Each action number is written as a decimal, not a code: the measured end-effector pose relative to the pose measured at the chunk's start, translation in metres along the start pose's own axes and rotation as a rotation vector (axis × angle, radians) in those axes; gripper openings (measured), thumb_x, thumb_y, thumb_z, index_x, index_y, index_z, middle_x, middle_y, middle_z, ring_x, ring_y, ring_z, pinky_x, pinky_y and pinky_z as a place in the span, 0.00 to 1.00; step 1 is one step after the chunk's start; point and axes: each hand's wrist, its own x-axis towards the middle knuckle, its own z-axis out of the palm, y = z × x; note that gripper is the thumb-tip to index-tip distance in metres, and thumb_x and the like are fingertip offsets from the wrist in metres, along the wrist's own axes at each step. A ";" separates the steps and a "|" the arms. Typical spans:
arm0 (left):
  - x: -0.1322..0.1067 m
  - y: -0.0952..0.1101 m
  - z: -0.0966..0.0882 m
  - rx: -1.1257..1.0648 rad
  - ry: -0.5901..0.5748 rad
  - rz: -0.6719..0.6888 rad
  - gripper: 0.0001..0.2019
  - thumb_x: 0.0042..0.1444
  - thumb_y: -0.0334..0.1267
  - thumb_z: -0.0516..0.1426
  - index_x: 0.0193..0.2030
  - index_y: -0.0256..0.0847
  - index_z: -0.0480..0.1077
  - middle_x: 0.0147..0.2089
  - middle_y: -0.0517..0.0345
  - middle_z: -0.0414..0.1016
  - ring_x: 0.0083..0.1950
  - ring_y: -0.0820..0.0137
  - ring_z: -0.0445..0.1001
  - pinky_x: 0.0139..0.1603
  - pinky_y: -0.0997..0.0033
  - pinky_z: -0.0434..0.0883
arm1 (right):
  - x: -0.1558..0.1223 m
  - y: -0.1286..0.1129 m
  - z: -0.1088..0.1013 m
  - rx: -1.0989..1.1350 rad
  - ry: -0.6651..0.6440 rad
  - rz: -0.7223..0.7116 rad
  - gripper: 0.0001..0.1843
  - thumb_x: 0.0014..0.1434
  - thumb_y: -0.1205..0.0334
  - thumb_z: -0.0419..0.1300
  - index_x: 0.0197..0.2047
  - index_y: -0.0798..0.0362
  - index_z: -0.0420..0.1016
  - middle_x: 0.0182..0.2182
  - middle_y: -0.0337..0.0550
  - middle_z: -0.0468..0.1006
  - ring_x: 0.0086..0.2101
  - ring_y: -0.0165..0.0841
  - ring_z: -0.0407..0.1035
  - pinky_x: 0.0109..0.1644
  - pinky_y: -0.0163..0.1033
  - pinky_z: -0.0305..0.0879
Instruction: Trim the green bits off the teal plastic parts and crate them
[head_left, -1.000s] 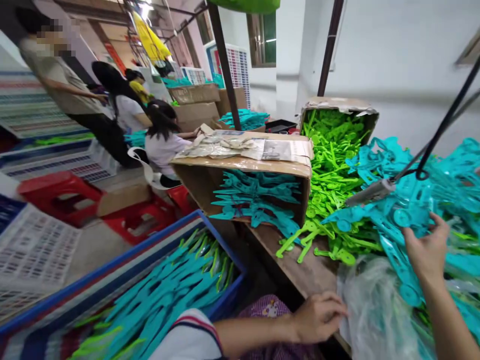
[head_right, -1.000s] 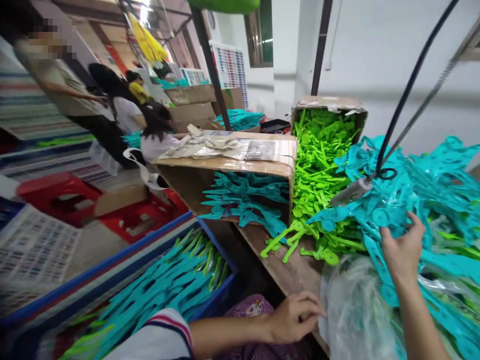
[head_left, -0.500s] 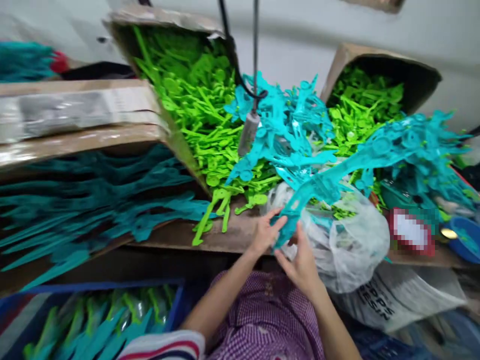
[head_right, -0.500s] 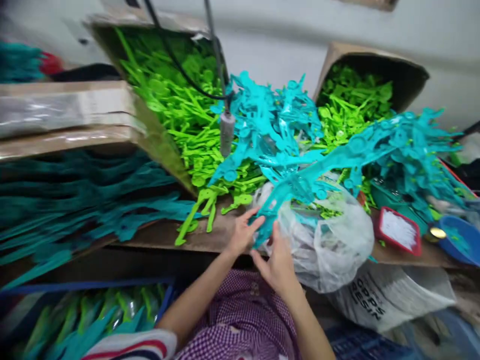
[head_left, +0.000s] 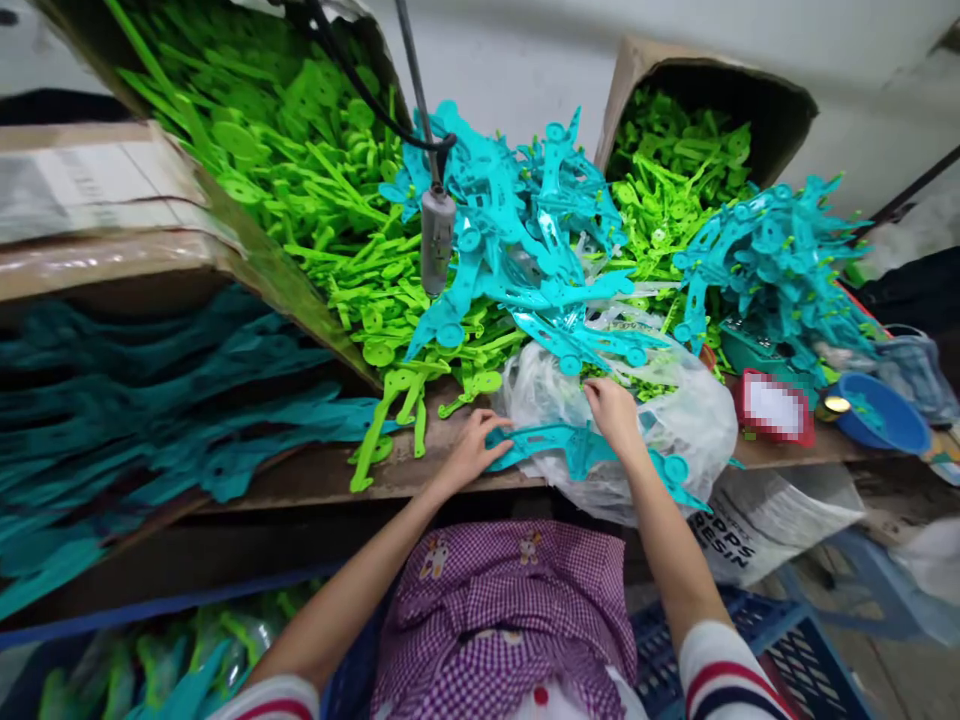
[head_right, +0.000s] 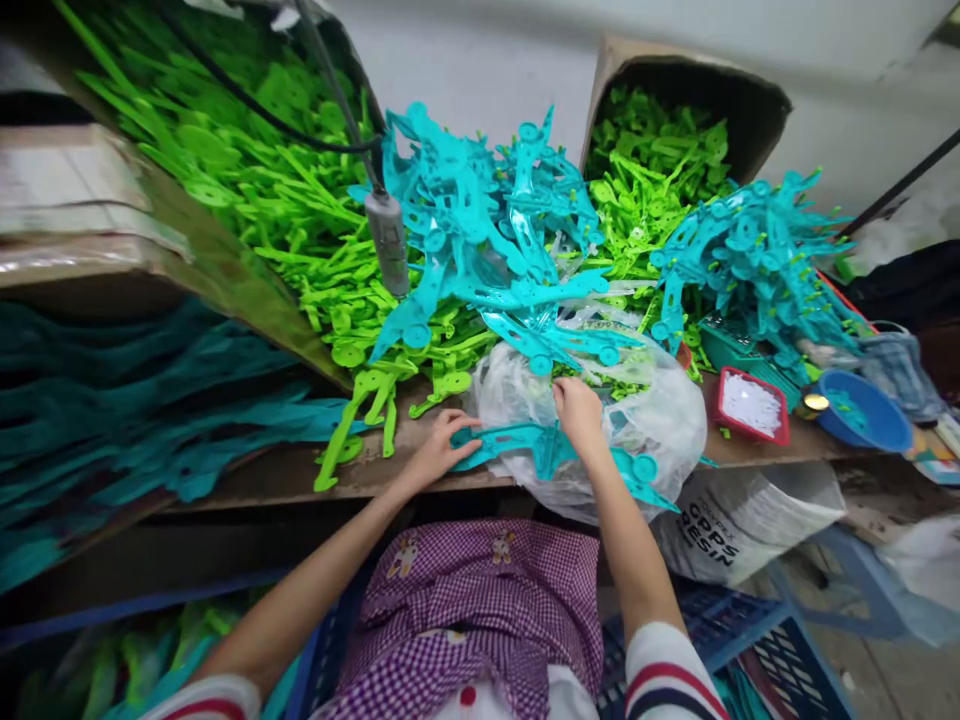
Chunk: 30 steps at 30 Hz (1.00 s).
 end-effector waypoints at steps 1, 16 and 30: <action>-0.006 0.000 0.001 0.050 0.083 0.006 0.21 0.59 0.44 0.60 0.57 0.39 0.72 0.57 0.47 0.67 0.60 0.60 0.67 0.63 0.57 0.64 | 0.009 0.000 0.006 -0.076 -0.041 0.031 0.17 0.69 0.59 0.50 0.49 0.51 0.79 0.46 0.51 0.79 0.47 0.41 0.74 0.51 0.43 0.67; -0.089 -0.040 -0.017 0.300 0.104 -0.012 0.16 0.65 0.50 0.55 0.54 0.48 0.74 0.50 0.51 0.72 0.53 0.60 0.68 0.54 0.57 0.63 | 0.046 0.010 0.033 -0.283 -0.176 -0.020 0.16 0.67 0.63 0.49 0.49 0.59 0.75 0.47 0.57 0.78 0.48 0.43 0.73 0.52 0.41 0.63; -0.095 -0.055 -0.022 0.408 0.193 0.100 0.13 0.65 0.45 0.56 0.53 0.49 0.76 0.48 0.51 0.73 0.51 0.60 0.69 0.50 0.58 0.65 | -0.036 -0.100 0.048 1.174 0.068 0.272 0.22 0.54 0.47 0.67 0.45 0.54 0.74 0.38 0.42 0.78 0.30 0.31 0.76 0.37 0.38 0.75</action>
